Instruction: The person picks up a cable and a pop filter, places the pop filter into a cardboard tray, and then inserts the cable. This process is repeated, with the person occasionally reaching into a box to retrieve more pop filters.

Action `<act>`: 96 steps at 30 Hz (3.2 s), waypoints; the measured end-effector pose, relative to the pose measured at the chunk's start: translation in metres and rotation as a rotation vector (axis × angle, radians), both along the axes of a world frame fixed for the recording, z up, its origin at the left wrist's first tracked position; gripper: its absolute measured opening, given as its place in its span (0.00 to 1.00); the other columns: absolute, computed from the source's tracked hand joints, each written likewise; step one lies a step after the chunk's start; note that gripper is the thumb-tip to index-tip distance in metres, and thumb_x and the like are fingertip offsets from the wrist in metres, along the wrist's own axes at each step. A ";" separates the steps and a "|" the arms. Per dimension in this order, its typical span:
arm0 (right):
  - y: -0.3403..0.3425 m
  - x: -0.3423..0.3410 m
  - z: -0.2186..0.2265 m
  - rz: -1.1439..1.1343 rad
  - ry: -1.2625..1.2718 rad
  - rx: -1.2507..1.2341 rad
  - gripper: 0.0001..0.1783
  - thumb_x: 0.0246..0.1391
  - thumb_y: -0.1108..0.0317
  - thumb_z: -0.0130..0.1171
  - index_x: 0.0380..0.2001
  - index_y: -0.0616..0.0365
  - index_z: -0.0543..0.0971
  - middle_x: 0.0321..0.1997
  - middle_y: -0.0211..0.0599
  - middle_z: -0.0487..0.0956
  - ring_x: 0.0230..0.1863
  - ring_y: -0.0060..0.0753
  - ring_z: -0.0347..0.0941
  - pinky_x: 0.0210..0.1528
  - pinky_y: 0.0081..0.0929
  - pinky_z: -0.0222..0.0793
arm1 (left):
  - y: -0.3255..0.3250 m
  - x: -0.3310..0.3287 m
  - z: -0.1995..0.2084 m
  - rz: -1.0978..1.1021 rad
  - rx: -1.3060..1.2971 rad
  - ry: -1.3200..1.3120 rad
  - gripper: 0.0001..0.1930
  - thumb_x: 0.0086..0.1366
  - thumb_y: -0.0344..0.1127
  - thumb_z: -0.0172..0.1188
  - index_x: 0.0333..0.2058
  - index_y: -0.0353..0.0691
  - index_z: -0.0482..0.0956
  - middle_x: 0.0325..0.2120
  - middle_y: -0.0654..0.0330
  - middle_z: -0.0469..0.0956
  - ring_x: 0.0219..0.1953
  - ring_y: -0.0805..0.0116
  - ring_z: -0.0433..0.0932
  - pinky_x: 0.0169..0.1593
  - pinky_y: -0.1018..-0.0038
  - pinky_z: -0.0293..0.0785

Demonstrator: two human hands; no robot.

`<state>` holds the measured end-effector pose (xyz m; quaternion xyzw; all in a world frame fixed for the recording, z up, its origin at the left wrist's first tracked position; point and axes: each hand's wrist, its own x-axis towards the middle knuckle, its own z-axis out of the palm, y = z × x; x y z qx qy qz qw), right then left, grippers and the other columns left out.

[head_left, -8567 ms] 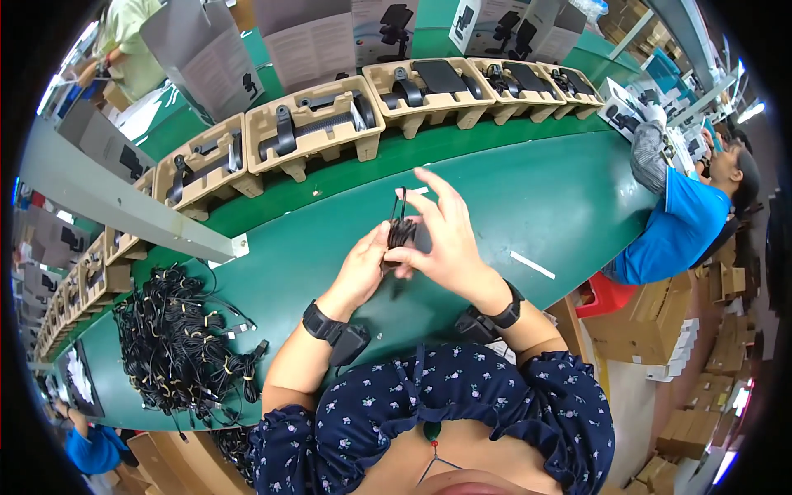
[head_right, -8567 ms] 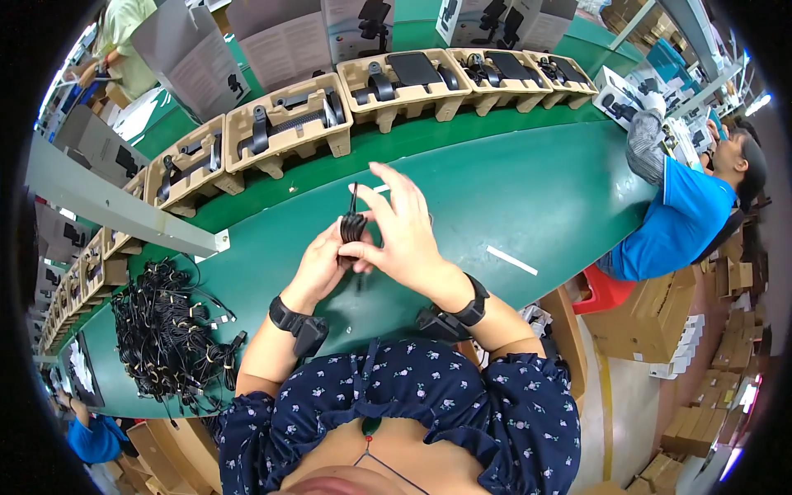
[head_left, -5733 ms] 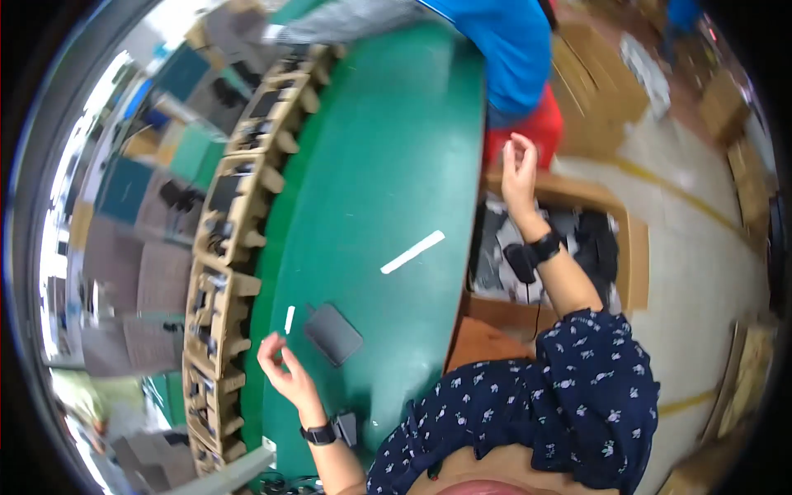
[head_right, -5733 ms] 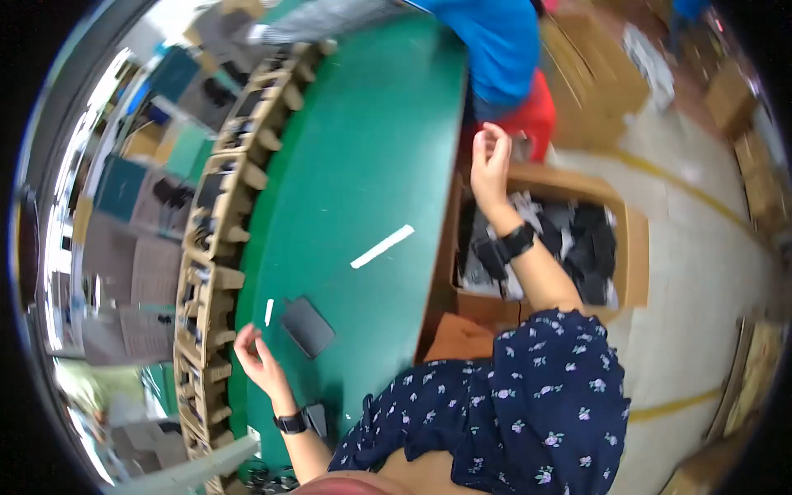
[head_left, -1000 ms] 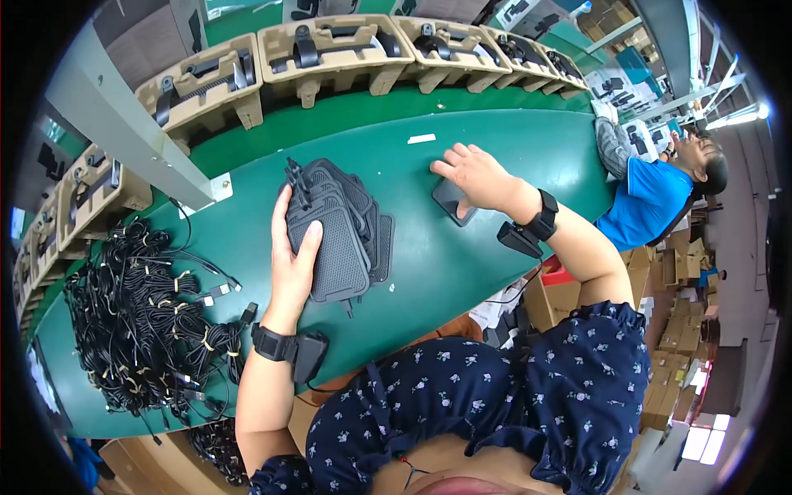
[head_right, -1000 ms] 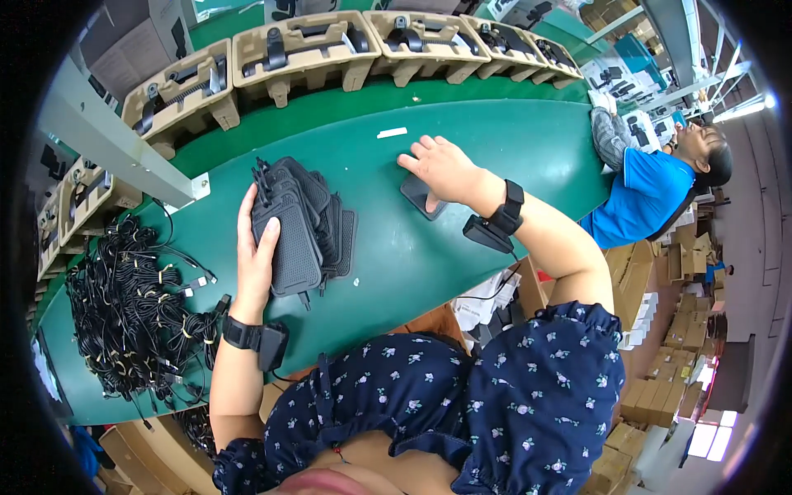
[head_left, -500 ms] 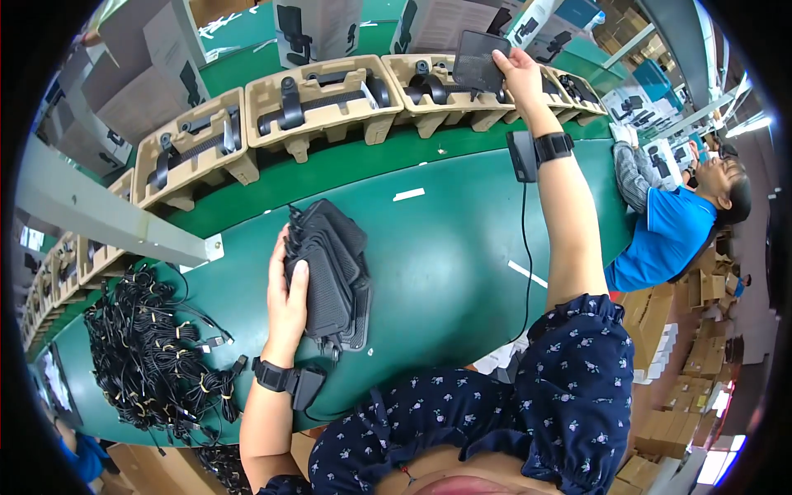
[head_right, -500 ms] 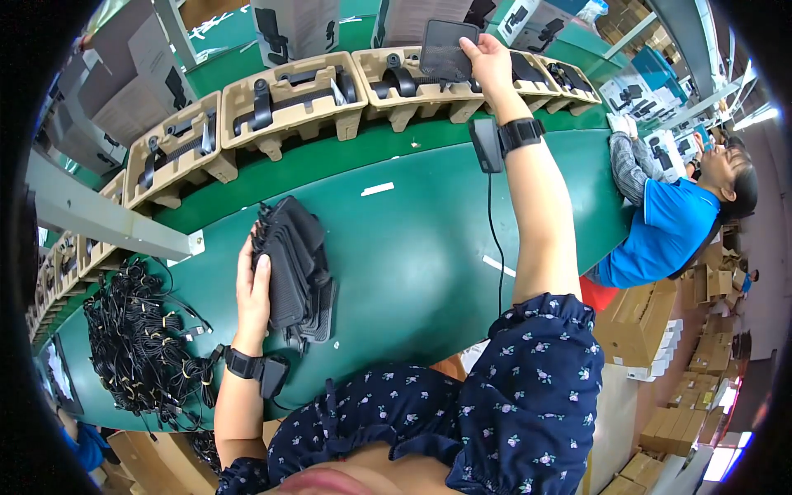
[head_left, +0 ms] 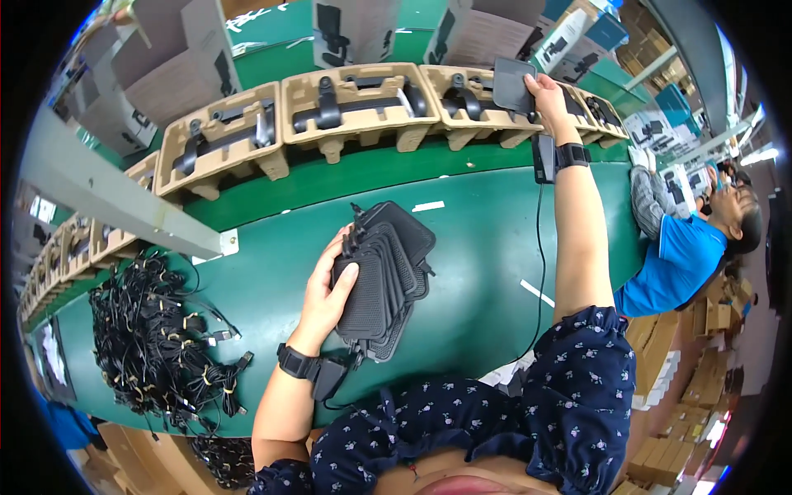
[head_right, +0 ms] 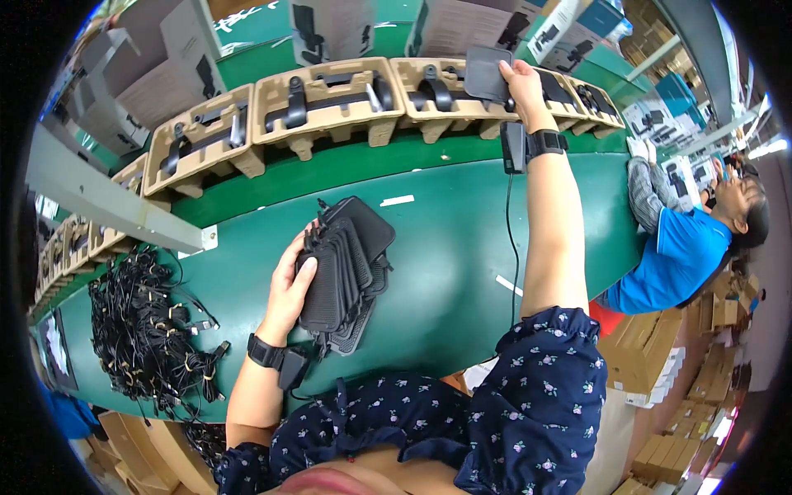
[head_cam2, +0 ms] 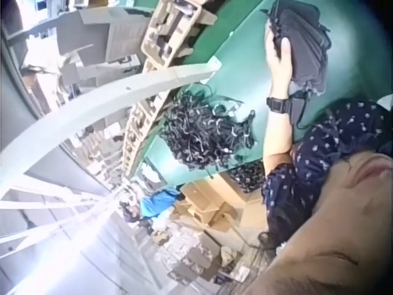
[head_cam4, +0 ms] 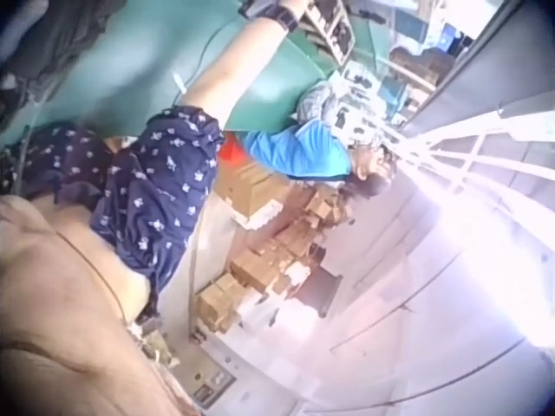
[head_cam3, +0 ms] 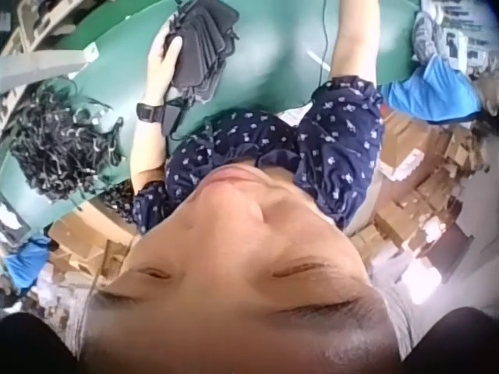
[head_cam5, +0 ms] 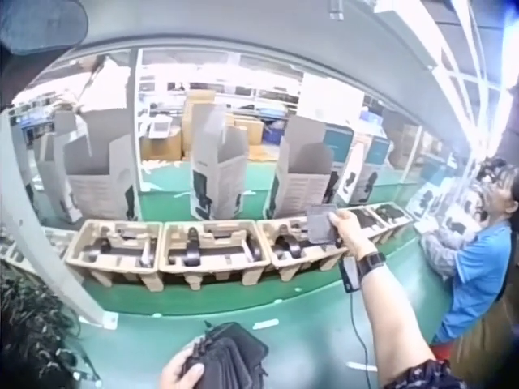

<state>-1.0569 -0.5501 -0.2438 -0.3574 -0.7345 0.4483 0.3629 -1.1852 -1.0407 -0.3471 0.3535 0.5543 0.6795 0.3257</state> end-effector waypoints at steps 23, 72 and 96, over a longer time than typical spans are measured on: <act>-0.462 -0.173 0.010 1.116 -0.144 0.988 0.10 0.51 0.70 0.53 0.39 0.55 0.75 0.37 0.38 0.76 0.39 0.38 0.73 0.42 0.32 0.69 | -0.007 -0.003 -0.006 0.079 -0.008 0.102 0.19 0.59 0.34 0.53 0.48 0.33 0.65 0.47 0.46 0.68 0.49 0.56 0.69 0.52 0.64 0.64; -0.407 -0.042 0.023 0.566 -0.159 1.471 0.27 0.41 0.62 0.61 0.49 0.53 0.72 0.53 0.41 0.70 0.58 0.43 0.62 0.64 0.50 0.44 | -0.018 -0.007 0.033 -0.400 0.131 -0.458 0.19 0.69 0.50 0.36 0.41 0.43 0.68 0.18 0.65 0.67 0.12 0.80 0.60 0.13 0.84 0.51; -0.118 -0.041 0.048 -0.145 -0.952 0.772 0.15 0.53 0.56 0.49 0.40 0.47 0.79 0.36 0.39 0.79 0.40 0.42 0.75 0.42 0.35 0.70 | -0.017 -0.054 0.000 -0.052 -0.022 0.056 0.16 0.62 0.28 0.50 0.50 0.34 0.70 0.53 0.51 0.67 0.57 0.64 0.63 0.60 0.70 0.56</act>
